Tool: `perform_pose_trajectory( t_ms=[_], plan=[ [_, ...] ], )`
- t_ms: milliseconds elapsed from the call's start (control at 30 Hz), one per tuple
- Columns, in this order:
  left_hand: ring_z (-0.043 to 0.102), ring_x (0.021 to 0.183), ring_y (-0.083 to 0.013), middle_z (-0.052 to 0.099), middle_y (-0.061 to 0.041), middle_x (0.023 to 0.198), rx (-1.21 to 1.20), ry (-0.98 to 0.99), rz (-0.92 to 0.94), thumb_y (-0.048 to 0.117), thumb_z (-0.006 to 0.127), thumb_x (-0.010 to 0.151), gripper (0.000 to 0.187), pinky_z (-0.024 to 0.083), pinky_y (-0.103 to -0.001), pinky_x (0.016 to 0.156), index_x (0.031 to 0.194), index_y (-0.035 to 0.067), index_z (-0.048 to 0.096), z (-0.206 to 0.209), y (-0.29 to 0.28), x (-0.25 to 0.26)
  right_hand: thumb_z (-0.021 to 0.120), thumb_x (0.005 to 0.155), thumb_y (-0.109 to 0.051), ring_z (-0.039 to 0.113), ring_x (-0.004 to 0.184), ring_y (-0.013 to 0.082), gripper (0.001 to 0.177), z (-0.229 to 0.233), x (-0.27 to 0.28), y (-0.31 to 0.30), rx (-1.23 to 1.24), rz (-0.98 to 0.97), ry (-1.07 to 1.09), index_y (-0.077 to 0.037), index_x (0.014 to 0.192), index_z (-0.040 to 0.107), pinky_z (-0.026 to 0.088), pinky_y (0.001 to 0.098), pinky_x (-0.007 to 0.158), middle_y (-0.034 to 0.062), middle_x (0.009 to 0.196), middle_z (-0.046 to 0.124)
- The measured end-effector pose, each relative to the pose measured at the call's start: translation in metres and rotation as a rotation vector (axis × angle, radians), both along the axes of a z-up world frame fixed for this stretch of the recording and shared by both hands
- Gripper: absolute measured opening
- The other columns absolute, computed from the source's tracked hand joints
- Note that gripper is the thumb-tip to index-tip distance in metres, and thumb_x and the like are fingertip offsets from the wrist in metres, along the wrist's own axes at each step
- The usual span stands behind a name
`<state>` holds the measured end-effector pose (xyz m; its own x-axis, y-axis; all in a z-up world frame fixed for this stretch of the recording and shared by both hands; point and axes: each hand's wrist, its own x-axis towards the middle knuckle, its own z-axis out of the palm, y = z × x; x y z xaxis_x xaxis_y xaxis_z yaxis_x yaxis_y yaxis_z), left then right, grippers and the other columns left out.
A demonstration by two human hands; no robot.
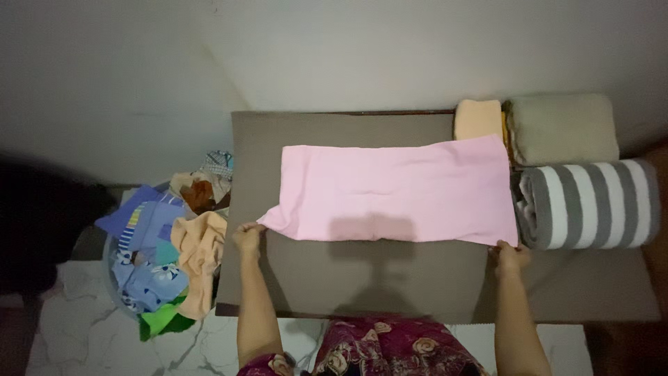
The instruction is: The person folds a peach-colored sheet and a pink sheet on a table, smoothing and aligning edges, then stacks them with other folded linens. The person handles the sheets one at a time and places the folded items on the table.
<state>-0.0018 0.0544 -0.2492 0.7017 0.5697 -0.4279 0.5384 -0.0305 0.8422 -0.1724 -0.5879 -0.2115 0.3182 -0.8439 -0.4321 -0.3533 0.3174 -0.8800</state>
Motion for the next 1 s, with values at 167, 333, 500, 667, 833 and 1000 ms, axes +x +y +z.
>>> perform_pose_trajectory(
  t_ms=[167,333,500,667,833,1000],
  plan=[
    [0.065,0.073,-0.0191,0.070,-0.010,0.086,-0.078,-0.075,0.018,-0.009,0.075,0.074,0.021,0.054,-0.033,0.066,0.092,-0.001,0.068,0.010,-0.001,-0.003,0.066,0.092,0.005,0.070,0.082,0.0219,0.056,0.000,-0.005,0.000,-0.019,0.009,0.053,0.007,0.142,0.042,0.063,0.0322,0.066,0.0183,0.110,0.064],
    [0.063,0.070,-0.0168,0.069,-0.007,0.082,-0.028,0.033,0.004,-0.008,0.075,0.075,0.021,0.049,-0.030,0.062,0.092,0.003,0.069,0.018,0.001,-0.006,0.067,0.091,0.005,0.069,0.082,0.0235,0.058,-0.002,-0.007,-0.002,-0.049,0.015,0.029,0.007,0.142,0.040,0.060,0.0340,0.064,0.0194,0.111,0.063],
    [0.056,0.061,-0.0135,0.064,-0.004,0.076,-0.175,-0.133,-0.058,-0.012,0.072,0.072,0.023,0.045,-0.028,0.055,0.091,0.000,0.068,0.017,0.011,-0.004,0.067,0.093,0.006,0.070,0.082,0.0241,0.051,-0.001,-0.008,-0.002,-0.072,0.034,-0.032,0.012,0.139,0.046,0.061,0.0340,0.066,0.0201,0.112,0.066],
    [0.061,0.061,-0.0139,0.068,-0.004,0.078,-0.161,-0.108,0.020,-0.012,0.069,0.073,0.027,0.047,-0.027,0.053,0.097,0.002,0.068,0.020,0.025,-0.002,0.067,0.091,0.003,0.072,0.081,0.0183,0.054,0.003,-0.021,-0.001,-0.069,-0.005,-0.019,0.003,0.139,0.042,0.064,0.0309,0.067,0.0154,0.110,0.065],
    [0.061,0.063,-0.0118,0.071,-0.004,0.080,-0.106,-0.206,0.040,-0.010,0.067,0.076,0.031,0.047,-0.025,0.053,0.104,0.003,0.070,0.024,0.034,-0.005,0.066,0.093,0.006,0.069,0.078,0.0194,0.050,0.010,-0.023,-0.012,-0.046,0.017,-0.192,0.006,0.137,0.043,0.062,0.0320,0.066,0.0165,0.109,0.065],
    [0.057,0.055,-0.0172,0.067,-0.010,0.077,-0.333,-0.236,0.074,-0.017,0.065,0.074,0.039,0.044,-0.027,0.045,0.111,-0.005,0.066,0.054,0.043,0.012,0.067,0.096,0.007,0.071,0.084,0.0189,0.045,0.022,-0.019,-0.029,-0.012,0.064,-0.367,0.012,0.134,0.043,0.067,0.0324,0.071,0.0150,0.107,0.065]
  ],
)
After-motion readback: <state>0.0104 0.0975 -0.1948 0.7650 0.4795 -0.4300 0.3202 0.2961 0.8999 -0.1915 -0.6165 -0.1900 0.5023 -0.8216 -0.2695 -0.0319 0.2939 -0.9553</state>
